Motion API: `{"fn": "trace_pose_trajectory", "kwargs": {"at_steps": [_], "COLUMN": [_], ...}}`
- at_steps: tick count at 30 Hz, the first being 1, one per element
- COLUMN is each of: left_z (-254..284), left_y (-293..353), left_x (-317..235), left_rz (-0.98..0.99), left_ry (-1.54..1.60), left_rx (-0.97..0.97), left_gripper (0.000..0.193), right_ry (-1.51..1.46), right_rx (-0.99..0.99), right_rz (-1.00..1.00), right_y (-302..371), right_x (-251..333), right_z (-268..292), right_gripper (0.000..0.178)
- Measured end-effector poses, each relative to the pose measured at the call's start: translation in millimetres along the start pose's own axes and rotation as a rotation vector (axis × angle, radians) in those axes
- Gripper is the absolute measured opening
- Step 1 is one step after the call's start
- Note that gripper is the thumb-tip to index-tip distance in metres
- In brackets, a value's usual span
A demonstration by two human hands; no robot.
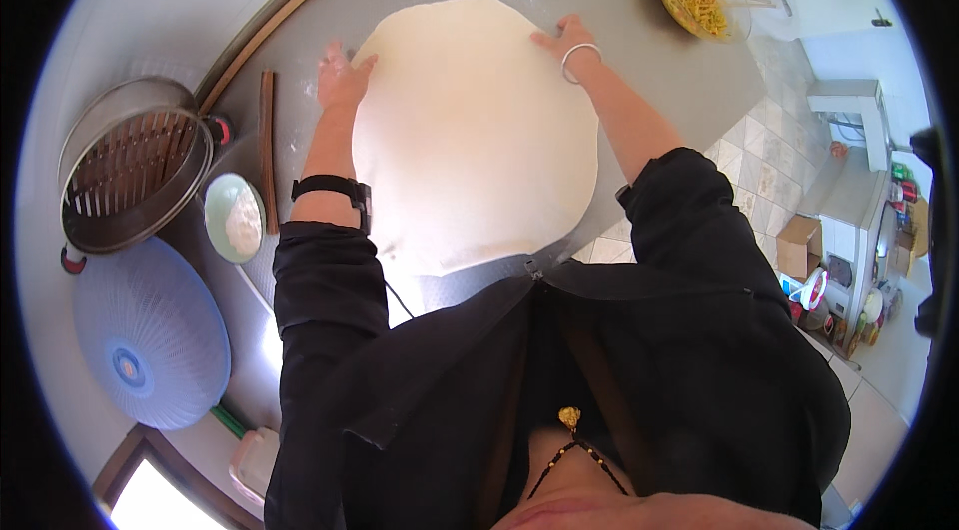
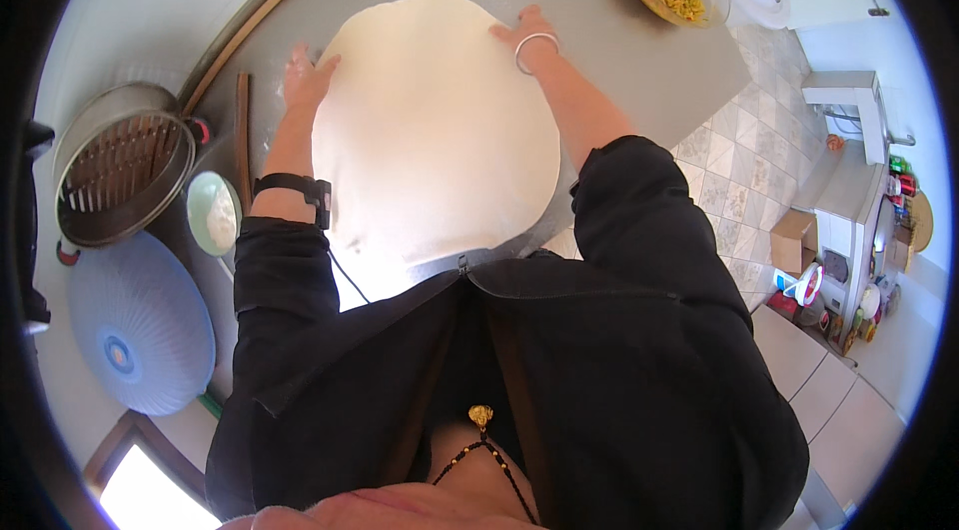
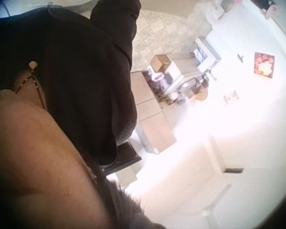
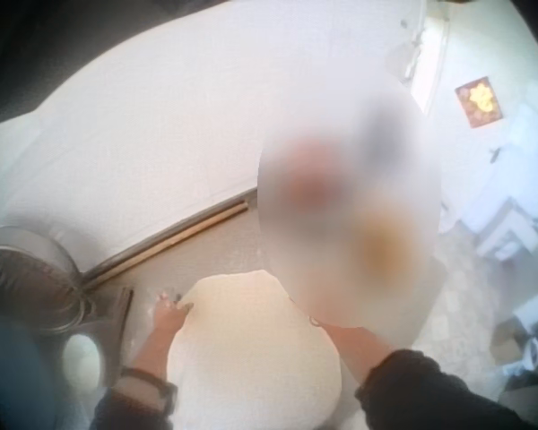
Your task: The person rolls a ball of dough into a large, thin, roughly circular sheet using a wooden rolling pin on a floured countertop. They repeatedly rotate and lift the dough to ensure even thinning. At the end, they place a bowl of mixed vegetables onto the center of the sheet.
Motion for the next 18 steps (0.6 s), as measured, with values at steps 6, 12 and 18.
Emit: {"fn": "trace_pose_trajectory", "kwargs": {"at_steps": [6,12,18], "left_z": [-6,-12,28], "left_y": [-17,-25,-20], "left_x": [-2,-6,-30], "left_rz": [-0.185,0.127,0.081], "left_ry": [-0.062,0.373,0.514], "left_rx": [0.276,0.400,0.386], "left_gripper": [0.044,0.042,0.038], "right_ry": [0.174,-0.135,-0.468], "right_rx": [0.280,0.238,0.568], "right_rz": [0.327,-0.047,-0.156], "right_y": [-11,-11,16], "right_x": [16,15,45], "right_z": [6,8,23], "right_gripper": [0.041,0.036,0.037]}}
Point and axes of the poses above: each hand's wrist, its own y-axis away from the middle knuckle, its own z-axis out of the back of the hand, x = y × z, the point moved 3 cm from there along -y, towards the middle knuckle, and after that the axes turned 4 degrees about -x, right-handed, at the moved point
